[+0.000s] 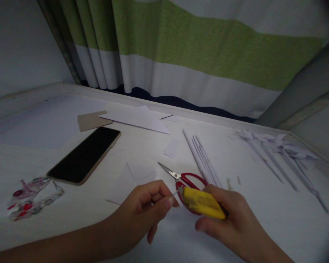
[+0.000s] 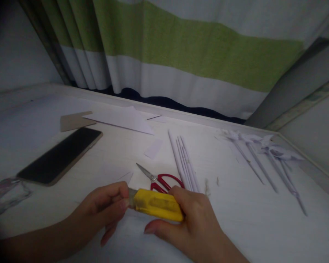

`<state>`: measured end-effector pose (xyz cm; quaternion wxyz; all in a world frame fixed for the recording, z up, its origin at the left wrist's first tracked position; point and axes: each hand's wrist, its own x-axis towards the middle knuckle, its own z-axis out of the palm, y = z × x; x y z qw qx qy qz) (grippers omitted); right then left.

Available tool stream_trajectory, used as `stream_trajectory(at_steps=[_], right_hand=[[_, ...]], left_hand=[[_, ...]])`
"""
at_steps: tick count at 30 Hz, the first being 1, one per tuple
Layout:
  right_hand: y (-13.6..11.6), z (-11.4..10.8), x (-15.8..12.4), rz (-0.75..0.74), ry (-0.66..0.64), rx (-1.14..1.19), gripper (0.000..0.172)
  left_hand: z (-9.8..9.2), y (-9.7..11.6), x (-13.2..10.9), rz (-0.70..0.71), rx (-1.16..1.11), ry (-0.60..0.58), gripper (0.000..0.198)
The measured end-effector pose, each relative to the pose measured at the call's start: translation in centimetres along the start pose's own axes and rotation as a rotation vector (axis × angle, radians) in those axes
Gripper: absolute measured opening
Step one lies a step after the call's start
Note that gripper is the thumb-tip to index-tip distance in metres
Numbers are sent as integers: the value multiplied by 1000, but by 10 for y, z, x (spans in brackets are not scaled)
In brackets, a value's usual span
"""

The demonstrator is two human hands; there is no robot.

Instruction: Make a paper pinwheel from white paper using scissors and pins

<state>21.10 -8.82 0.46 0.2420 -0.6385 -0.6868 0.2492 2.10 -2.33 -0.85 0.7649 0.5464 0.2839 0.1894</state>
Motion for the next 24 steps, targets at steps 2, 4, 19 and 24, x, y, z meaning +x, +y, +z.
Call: stream_trajectory(at_steps=[2,4,19,24], right_hand=[[3,1,-2,-65,19,-78,52],[4,3,-3,-105,47,-147,54],[2,7,-4,-85,185,-408,50],[0,6,-4,-78,237,-474,52]], left_hand=[[0,-1,0,13,-9,15,23],[0,-2,0,27,-16,21,23],[-2,0,1,64,32,92,22],[-3,0,3,77,12,86,20]])
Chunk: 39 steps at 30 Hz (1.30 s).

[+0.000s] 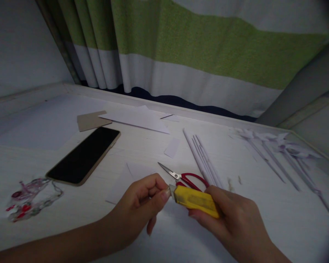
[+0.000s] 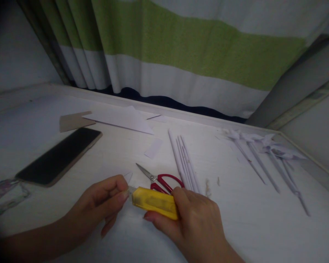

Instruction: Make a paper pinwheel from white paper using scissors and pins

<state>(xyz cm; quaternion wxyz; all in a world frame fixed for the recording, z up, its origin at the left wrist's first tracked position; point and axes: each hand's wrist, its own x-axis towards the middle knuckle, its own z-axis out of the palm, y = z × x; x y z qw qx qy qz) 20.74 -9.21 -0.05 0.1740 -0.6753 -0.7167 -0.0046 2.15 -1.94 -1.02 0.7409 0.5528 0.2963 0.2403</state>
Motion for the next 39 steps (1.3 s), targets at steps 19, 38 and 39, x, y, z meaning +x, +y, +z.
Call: stream_trajectory(at_steps=[19,38,39], right_hand=[[35,-5,19,290,48,-248,48],[82,11,28,444,-149,-521,31],[82,11,29,455,-153,-536,31]], left_hand=[[-1,5,-6,-47,33,-2,23],[0,1,-2,19,-24,68,20],[1,0,-2,23,-28,72,20]])
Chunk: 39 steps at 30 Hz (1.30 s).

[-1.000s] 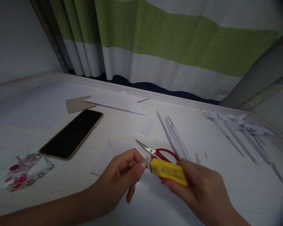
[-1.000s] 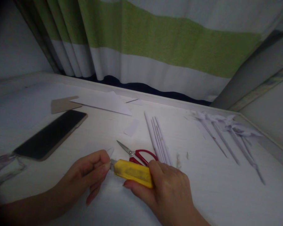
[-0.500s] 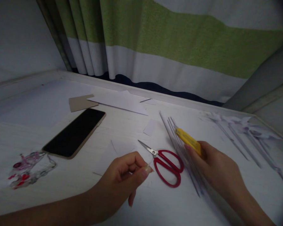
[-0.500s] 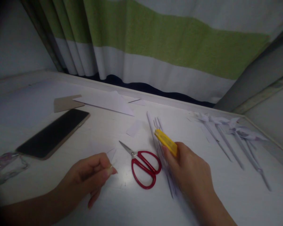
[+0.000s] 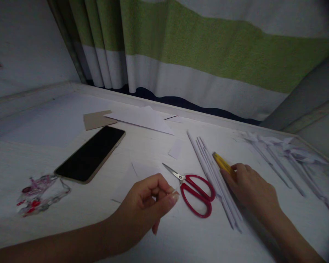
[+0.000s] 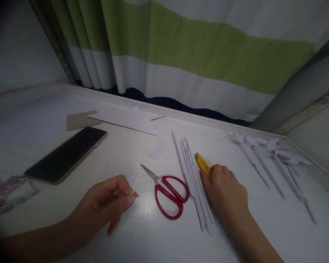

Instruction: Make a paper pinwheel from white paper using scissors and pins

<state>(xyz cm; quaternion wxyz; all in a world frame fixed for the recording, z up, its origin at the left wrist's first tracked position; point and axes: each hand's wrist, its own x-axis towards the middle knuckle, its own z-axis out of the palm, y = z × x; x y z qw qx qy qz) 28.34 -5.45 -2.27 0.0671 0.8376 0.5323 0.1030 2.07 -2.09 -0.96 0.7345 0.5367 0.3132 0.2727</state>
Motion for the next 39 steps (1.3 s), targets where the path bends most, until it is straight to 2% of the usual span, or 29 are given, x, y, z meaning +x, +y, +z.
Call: stream_trajectory(at_steps=[7,18,24,28,30,33,35,36,38,39], right_hand=[[2,3,3,14,-7,-13,32],[18,6,14,-2,106,-26,37],[28,12,21,-52,135,32,33],[32,18,26,-73,167,115,32],[32,14,25,-74,214,173,35],[21,-5,12,-97,306,297,36],[3,-23,-7,-186,323,442,29],[-9,-31,-19,-318,294,712,25],[-33,-44,-42,-596,114,1070,25],[-43,-47,-52,-695,83,1164,30]], left_hand=[[0,0,0,1,18,27,17],[0,0,-1,-11,63,23,18],[-2,-5,-2,-40,100,-31,22],[-2,-7,-1,-46,141,-14,25],[-1,-7,0,-46,201,-21,26],[3,-4,-2,-58,311,-23,26],[7,-3,-4,-76,378,-6,26],[8,-4,-5,-81,406,-7,26],[11,-5,-6,-81,448,-44,27],[11,-7,-6,-73,463,-66,27]])
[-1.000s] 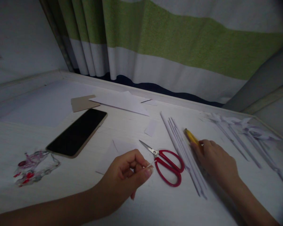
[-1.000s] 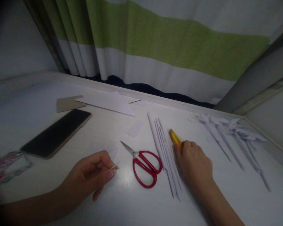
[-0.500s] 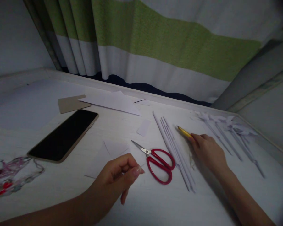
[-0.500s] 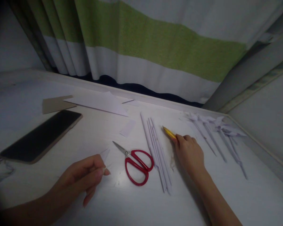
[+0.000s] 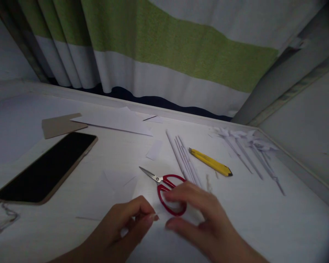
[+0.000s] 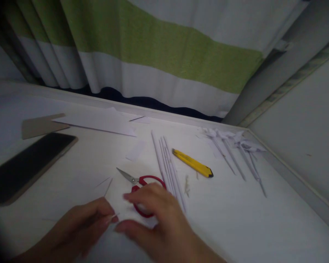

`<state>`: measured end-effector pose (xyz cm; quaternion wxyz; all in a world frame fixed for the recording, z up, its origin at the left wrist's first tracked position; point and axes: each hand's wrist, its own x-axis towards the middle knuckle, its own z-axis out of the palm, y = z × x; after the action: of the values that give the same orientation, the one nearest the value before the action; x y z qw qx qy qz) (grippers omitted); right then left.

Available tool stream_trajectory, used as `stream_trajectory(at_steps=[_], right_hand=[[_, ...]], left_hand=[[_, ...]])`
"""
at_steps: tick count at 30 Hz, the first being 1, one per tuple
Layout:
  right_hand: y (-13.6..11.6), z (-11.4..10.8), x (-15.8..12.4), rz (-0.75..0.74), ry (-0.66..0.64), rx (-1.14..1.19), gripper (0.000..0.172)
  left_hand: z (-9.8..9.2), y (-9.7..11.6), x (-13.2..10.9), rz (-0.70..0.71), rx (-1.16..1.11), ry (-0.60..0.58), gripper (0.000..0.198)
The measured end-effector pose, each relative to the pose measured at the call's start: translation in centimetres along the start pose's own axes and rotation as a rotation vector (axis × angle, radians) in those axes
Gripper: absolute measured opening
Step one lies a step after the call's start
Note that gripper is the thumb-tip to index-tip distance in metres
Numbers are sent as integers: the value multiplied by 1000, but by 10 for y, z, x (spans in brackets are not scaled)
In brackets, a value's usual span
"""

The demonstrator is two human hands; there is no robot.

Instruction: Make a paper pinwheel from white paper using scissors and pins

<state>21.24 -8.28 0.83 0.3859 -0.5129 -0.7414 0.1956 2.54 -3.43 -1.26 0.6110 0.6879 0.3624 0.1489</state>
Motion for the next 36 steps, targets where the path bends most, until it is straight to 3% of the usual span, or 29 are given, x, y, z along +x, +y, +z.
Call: stream_trajectory(at_steps=[2,5,12,15,19,23,27,32,36], right_hand=[[-11,17,-3,-79,-22,108,26],[-11,27,-6,-47,5,104,10],[-6,18,-7,-34,-16,75,8],[-9,19,-7,-46,22,81,9],[-15,18,-5,-11,74,111,10],[-16,9,-4,29,93,152,11],[-13,-1,-6,201,245,83,11],[-14,2,-5,-12,82,115,23],[-15,9,-3,-111,30,81,27]], left_hand=[[2,-3,0,45,38,-12,28],[3,-7,2,127,107,17,28],[4,-7,-1,167,199,41,31],[4,-5,-4,189,249,90,27],[2,3,-8,248,298,59,22],[3,7,-11,278,320,190,21],[3,6,-14,220,323,266,21],[2,9,-16,272,346,190,18],[2,10,-16,317,361,216,17]])
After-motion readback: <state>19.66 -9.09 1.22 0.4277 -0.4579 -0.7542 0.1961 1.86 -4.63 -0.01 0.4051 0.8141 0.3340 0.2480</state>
